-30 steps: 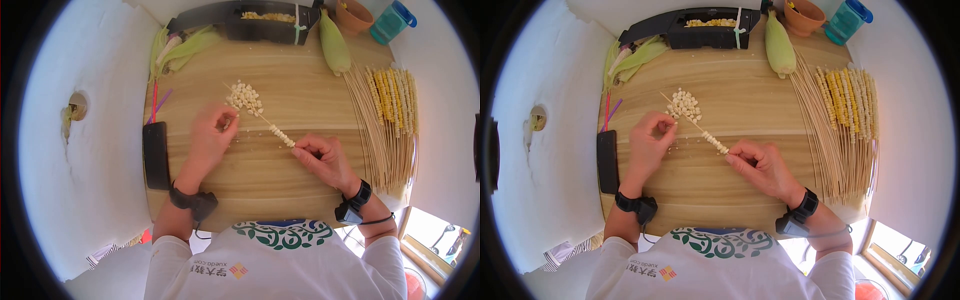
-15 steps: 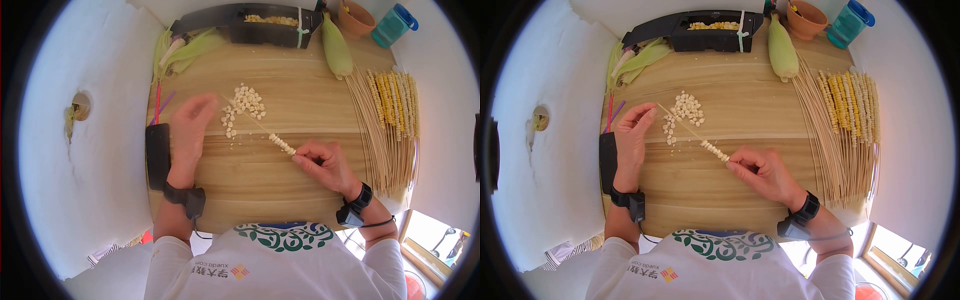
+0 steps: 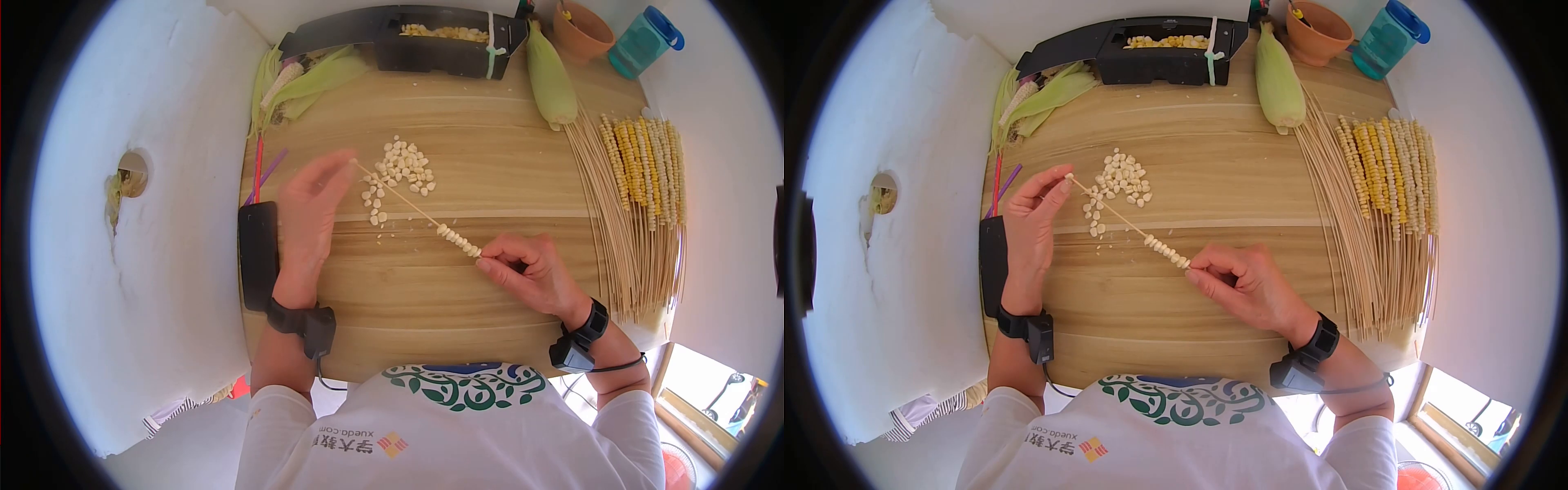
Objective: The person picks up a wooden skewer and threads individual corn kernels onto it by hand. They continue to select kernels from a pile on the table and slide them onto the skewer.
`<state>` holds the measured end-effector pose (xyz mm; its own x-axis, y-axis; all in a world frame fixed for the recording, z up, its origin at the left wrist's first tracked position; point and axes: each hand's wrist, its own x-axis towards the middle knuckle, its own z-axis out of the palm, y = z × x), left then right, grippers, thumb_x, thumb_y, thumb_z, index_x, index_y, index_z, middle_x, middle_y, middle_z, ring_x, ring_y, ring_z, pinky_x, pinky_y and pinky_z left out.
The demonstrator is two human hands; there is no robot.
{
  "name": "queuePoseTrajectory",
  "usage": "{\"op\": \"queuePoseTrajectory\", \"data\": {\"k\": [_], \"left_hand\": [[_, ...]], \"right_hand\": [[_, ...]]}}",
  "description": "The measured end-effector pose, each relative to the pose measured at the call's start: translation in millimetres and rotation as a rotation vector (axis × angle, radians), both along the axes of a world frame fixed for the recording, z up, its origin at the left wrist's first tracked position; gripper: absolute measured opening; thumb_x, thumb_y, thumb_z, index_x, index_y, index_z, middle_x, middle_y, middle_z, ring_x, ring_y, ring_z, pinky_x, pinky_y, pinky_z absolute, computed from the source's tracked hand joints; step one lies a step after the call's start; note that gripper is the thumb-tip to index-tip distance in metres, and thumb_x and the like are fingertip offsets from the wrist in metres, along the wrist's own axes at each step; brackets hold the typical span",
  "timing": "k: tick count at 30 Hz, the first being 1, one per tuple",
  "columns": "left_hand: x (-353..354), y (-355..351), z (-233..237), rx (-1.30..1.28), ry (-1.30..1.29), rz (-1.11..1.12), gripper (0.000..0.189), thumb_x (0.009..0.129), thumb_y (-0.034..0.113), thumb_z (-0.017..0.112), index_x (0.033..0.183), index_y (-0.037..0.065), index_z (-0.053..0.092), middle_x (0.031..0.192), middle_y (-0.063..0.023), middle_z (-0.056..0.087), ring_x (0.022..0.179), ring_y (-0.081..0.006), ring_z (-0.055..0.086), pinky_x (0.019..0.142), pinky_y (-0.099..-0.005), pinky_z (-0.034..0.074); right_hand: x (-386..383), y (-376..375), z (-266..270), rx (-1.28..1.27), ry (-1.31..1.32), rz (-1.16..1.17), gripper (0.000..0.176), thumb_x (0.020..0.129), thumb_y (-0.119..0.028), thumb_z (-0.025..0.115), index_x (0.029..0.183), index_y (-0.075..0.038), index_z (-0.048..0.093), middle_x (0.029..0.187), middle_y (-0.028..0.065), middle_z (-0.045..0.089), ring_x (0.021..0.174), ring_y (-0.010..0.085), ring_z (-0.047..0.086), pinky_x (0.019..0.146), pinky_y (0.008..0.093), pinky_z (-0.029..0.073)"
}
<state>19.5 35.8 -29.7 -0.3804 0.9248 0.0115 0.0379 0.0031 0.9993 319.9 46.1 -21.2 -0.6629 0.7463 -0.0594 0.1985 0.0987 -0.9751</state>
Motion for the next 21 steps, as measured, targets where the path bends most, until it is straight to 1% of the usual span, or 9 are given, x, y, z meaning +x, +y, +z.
{"op": "queuePoseTrajectory", "data": {"k": [1,14,21], "left_hand": [[0.4,0.0,0.0,0.002,0.001,0.002,0.025,0.086,0.002,0.069,0.112,0.000,0.069,0.100,-0.0036,0.070,0.090,-0.0068,0.061,0.083,-0.0194,0.045],[2.3,-0.8,1.3,0.007,-0.002,-0.004,0.025,0.086,0.000,0.068,0.111,0.000,0.069,0.098,-0.0035,0.070,0.089,-0.0064,0.061,0.082,-0.0193,0.046],[1.9,-0.3,0.9,0.010,0.021,0.011,0.024,0.086,0.001,0.068,0.110,0.000,0.069,0.099,-0.0048,0.070,0.089,-0.0074,0.061,0.083,-0.0202,0.046]], "right_hand": [[-0.1,0.0,-0.1,-0.005,0.006,0.001,0.009,0.093,-0.010,0.063,0.091,-0.001,0.061,0.060,-0.0022,0.043,0.055,0.0047,0.036,0.048,0.0231,0.030],[-0.3,-0.6,-0.1,0.012,0.003,-0.006,0.009,0.093,-0.010,0.063,0.091,-0.001,0.061,0.060,-0.0020,0.044,0.055,0.0049,0.036,0.048,0.0232,0.030],[-0.5,0.1,1.7,0.003,-0.013,0.000,0.009,0.093,-0.010,0.063,0.090,-0.001,0.061,0.060,-0.0014,0.043,0.055,0.0050,0.036,0.048,0.0232,0.030]]}}
